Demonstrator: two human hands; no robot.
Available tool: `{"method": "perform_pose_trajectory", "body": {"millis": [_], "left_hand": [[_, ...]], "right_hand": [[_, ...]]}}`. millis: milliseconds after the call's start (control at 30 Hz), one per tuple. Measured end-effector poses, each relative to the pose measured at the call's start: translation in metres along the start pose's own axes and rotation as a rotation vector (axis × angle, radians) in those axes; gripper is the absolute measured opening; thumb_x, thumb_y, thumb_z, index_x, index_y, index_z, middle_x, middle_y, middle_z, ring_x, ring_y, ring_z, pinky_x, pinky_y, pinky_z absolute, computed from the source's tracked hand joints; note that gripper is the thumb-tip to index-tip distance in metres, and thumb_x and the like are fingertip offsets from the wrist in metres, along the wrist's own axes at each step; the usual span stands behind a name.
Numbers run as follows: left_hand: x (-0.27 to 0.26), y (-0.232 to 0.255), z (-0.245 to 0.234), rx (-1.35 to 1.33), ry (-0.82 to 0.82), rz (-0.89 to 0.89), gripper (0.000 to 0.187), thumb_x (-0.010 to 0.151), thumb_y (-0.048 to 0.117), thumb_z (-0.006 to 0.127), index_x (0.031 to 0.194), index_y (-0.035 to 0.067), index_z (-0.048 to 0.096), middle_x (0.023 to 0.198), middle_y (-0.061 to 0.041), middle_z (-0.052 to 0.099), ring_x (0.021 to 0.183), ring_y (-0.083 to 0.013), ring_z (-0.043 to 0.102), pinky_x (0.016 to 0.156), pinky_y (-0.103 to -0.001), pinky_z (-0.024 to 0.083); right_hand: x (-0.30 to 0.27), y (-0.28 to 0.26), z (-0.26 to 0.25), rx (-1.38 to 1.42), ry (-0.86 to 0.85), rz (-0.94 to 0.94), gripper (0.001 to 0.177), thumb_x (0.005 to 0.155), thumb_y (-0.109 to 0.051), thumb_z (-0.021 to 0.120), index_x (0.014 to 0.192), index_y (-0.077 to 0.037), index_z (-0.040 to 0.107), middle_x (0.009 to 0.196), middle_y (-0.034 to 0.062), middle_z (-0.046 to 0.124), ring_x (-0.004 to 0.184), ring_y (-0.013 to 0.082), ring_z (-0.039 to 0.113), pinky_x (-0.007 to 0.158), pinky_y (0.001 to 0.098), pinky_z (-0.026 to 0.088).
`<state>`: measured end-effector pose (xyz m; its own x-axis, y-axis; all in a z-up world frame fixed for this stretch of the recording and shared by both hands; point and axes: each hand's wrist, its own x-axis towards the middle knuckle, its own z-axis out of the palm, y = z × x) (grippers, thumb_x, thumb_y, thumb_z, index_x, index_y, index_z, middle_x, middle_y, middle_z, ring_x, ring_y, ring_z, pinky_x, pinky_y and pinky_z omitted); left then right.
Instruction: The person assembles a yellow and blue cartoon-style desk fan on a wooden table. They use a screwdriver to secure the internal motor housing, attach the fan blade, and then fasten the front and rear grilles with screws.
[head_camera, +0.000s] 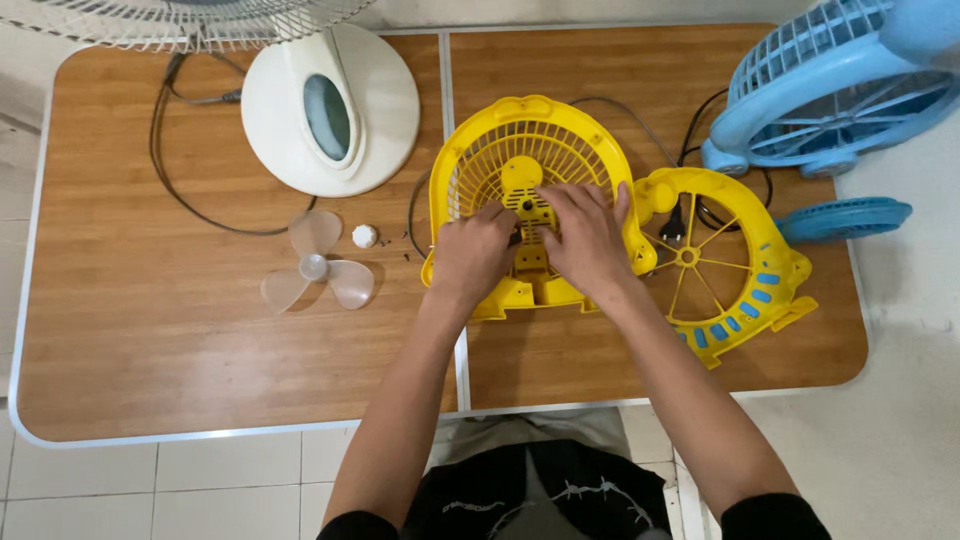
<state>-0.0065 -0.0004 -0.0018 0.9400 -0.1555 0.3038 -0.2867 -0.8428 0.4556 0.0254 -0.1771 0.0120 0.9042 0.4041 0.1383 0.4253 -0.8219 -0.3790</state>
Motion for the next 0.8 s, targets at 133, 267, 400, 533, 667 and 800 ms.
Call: {"method": "perform_pose_trajectory", "body": {"millis": [133,267,400,533,667,800], "left_hand": [[-0.004,-0.002,-0.015,-0.092,0.088,-0.021,0.022,0.077,0.018,0.082,0.095,0.010,0.070,0.095,-0.008,0.070,0.079,-0.0325,0.071,0.066,-0.045,0.056],[-0.009,-0.014,-0.038,-0.176,0.166,-0.094,0.026,0.075,0.016,0.082,0.098,0.012,0.072,0.096,-0.006,0.071,0.080,-0.0337,0.071,0.065,-0.046,0.054],[-0.021,-0.040,-0.055,-0.163,0.219,-0.151,0.022,0.078,0.010,0.078,0.100,0.013,0.073,0.098,-0.005,0.071,0.084,-0.0323,0.071,0.070,-0.045,0.056],[-0.041,-0.075,-0.062,-0.066,0.169,-0.283,0.017,0.078,0.011,0.078,0.095,0.012,0.074,0.094,-0.008,0.070,0.082,-0.0350,0.069,0.067,-0.047,0.054],[-0.063,-0.104,-0.051,0.045,0.104,-0.311,0.018,0.079,0.005,0.071,0.095,0.013,0.074,0.095,-0.007,0.071,0.085,-0.0350,0.071,0.069,-0.047,0.055],[-0.072,-0.121,-0.029,0.174,-0.036,-0.345,0.020,0.085,0.002,0.064,0.099,0.013,0.072,0.108,-0.005,0.070,0.084,-0.0338,0.072,0.066,-0.047,0.057]], "right_hand": [[-0.001,-0.019,-0.001,0.039,0.058,-0.117,0.051,0.080,-0.009,0.076,0.130,-0.013,0.066,0.131,0.0052,0.064,0.130,0.0280,0.051,0.116,0.0641,0.017],[0.010,-0.044,0.001,0.114,0.039,-0.199,0.045,0.082,-0.010,0.075,0.127,-0.009,0.067,0.130,0.0073,0.064,0.130,0.0293,0.051,0.115,0.0567,0.026],[0.025,-0.069,0.011,0.166,-0.010,-0.275,0.041,0.088,-0.011,0.072,0.129,-0.007,0.067,0.133,0.0120,0.062,0.132,0.0319,0.050,0.115,0.0492,0.034],[0.039,-0.095,0.025,0.114,-0.093,-0.312,0.035,0.089,-0.012,0.069,0.124,-0.007,0.069,0.139,0.0144,0.058,0.138,0.0332,0.044,0.117,0.0611,0.025],[0.042,-0.115,0.038,0.036,-0.158,-0.312,0.031,0.088,-0.014,0.068,0.118,-0.013,0.075,0.141,0.0150,0.055,0.141,0.0320,0.039,0.117,0.0702,0.015],[0.043,-0.122,0.050,0.027,-0.185,-0.331,0.029,0.089,-0.016,0.068,0.117,-0.013,0.076,0.143,0.0147,0.054,0.144,0.0323,0.037,0.118,0.0705,0.015]]}}
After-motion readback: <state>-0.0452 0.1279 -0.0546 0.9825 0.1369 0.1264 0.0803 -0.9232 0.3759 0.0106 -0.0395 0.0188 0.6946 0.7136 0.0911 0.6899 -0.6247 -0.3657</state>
